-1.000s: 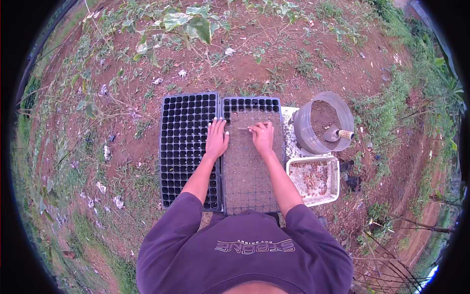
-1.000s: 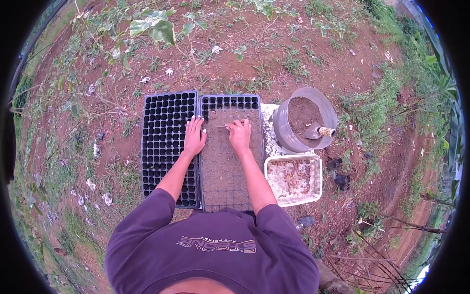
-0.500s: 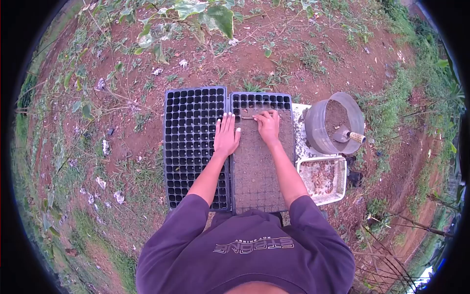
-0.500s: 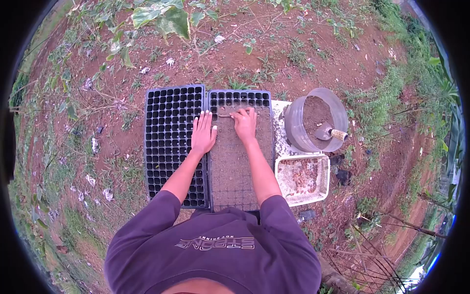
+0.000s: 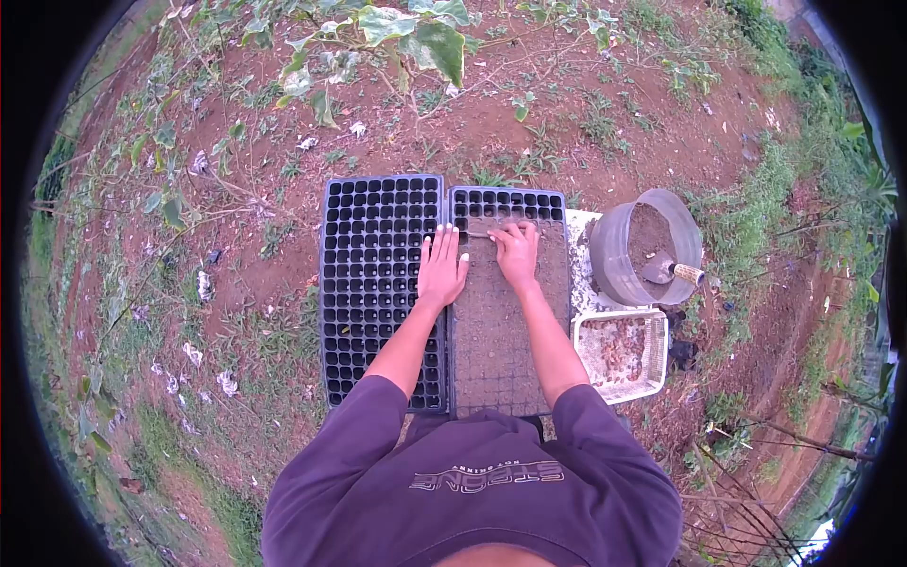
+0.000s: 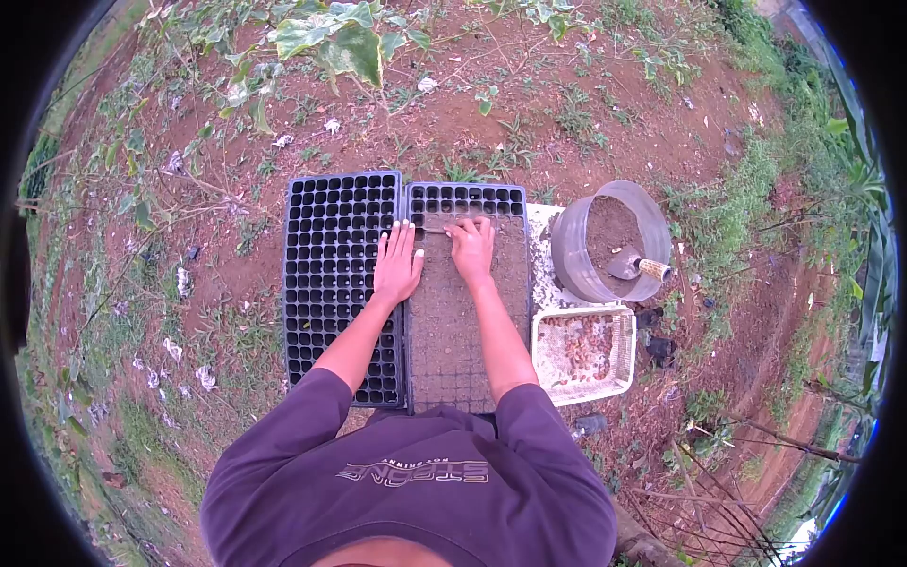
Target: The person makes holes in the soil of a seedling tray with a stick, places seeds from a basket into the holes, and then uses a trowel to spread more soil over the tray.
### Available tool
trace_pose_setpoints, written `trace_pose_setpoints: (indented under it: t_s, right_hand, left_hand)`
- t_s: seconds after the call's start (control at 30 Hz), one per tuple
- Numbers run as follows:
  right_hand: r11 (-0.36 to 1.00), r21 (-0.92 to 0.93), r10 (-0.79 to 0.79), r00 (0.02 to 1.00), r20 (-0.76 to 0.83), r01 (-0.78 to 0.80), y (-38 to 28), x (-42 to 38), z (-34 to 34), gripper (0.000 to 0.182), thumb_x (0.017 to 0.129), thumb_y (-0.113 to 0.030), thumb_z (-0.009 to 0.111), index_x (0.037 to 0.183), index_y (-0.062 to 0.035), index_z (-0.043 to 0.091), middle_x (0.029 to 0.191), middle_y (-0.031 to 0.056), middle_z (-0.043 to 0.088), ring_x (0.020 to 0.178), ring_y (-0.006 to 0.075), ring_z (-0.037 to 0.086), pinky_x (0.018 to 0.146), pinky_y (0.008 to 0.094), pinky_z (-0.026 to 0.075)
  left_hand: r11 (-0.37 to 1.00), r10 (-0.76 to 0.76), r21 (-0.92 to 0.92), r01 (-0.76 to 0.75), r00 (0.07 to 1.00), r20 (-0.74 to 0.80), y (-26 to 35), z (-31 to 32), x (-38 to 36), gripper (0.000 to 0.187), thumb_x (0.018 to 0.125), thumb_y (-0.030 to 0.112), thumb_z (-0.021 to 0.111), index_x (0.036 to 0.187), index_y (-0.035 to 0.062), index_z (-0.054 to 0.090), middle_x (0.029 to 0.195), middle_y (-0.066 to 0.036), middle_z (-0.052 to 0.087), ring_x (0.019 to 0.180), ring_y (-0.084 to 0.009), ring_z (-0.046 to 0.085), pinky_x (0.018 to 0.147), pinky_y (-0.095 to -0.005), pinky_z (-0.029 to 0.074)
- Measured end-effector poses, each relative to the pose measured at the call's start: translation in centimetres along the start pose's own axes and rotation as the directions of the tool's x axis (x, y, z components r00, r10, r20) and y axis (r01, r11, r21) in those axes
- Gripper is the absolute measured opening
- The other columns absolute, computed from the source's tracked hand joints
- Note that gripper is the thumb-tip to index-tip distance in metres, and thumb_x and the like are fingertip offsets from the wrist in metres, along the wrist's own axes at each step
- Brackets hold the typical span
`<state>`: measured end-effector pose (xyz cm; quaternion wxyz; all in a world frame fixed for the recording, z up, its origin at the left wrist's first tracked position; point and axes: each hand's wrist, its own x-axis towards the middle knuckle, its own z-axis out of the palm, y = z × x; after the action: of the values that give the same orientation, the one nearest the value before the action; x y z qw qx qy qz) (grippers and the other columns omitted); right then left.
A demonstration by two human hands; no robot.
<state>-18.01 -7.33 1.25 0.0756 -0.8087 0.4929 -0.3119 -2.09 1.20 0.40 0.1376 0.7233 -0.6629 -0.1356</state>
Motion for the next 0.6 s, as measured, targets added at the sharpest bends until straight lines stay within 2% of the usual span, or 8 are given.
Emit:
trace_pose_setpoints:
  t_s: [0.07, 0.37, 0.47, 0.53, 0.6]
  right_hand:
    - [1.000, -0.010, -0.028, 1.000, 0.005, 0.028, 0.1, -0.1, 0.1, 0.011, 0.081, -0.014, 0.068, 0.088, -0.0163, 0.077, 0.091, -0.0010, 0.065, 0.098, 0.0258, 0.052, 0.085, 0.0391, 0.042]
    - [0.994, -0.050, 0.094, 0.996, 0.003, -0.094, -0.1, 1.1, 0.5, 0.009, 0.083, -0.016, 0.068, 0.088, -0.0159, 0.076, 0.092, -0.0010, 0.065, 0.099, 0.0262, 0.051, 0.087, 0.0402, 0.041]
    - [0.990, -0.050, 0.129, 0.989, -0.072, -0.133, -0.4, 0.2, 0.2, 0.011, 0.083, -0.017, 0.069, 0.091, -0.0147, 0.076, 0.091, 0.0004, 0.064, 0.099, 0.0267, 0.051, 0.088, 0.0411, 0.041]
    - [0.958, -0.064, 0.264, 0.950, -0.169, -0.278, -0.8, -0.8, 0.2, 0.013, 0.083, -0.018, 0.070, 0.095, -0.0134, 0.075, 0.092, 0.0021, 0.063, 0.098, 0.0271, 0.051, 0.088, 0.0421, 0.040]
    - [0.946, -0.087, 0.293, 0.937, -0.189, -0.313, -1.4, -1.5, 0.1, 0.013, 0.083, -0.018, 0.070, 0.095, -0.0128, 0.074, 0.093, 0.0029, 0.063, 0.098, 0.0271, 0.051, 0.088, 0.0426, 0.040]
  left_hand:
    - [1.000, 0.003, -0.001, -0.003, 1.000, -0.008, 0.0, 0.1, 0.0, 0.061, 0.100, 0.034, 0.035, 0.152, 0.0029, 0.025, 0.158, -0.013, 0.025, 0.149, -0.0256, 0.016, 0.121, -0.0446, 0.009]
    - [1.000, -0.007, -0.021, 0.007, 1.000, 0.008, 0.0, 0.0, 0.0, 0.061, 0.100, 0.034, 0.034, 0.152, 0.0034, 0.025, 0.159, -0.012, 0.024, 0.149, -0.0252, 0.015, 0.121, -0.0441, 0.009]
    - [0.999, -0.005, -0.032, 0.005, 1.000, -0.001, -0.1, 0.1, 0.0, 0.060, 0.100, 0.034, 0.034, 0.151, 0.0036, 0.025, 0.159, -0.012, 0.025, 0.149, -0.0250, 0.015, 0.121, -0.0442, 0.009]
    - [1.000, -0.006, -0.027, 0.006, 1.000, 0.000, -0.1, 0.2, 0.0, 0.060, 0.100, 0.034, 0.034, 0.151, 0.0036, 0.025, 0.158, -0.012, 0.026, 0.149, -0.0250, 0.016, 0.121, -0.0443, 0.010]
    - [1.000, -0.006, -0.021, 0.006, 1.000, 0.003, 0.0, 0.2, 0.0, 0.060, 0.100, 0.034, 0.035, 0.151, 0.0037, 0.026, 0.158, -0.012, 0.026, 0.149, -0.0250, 0.016, 0.121, -0.0444, 0.010]
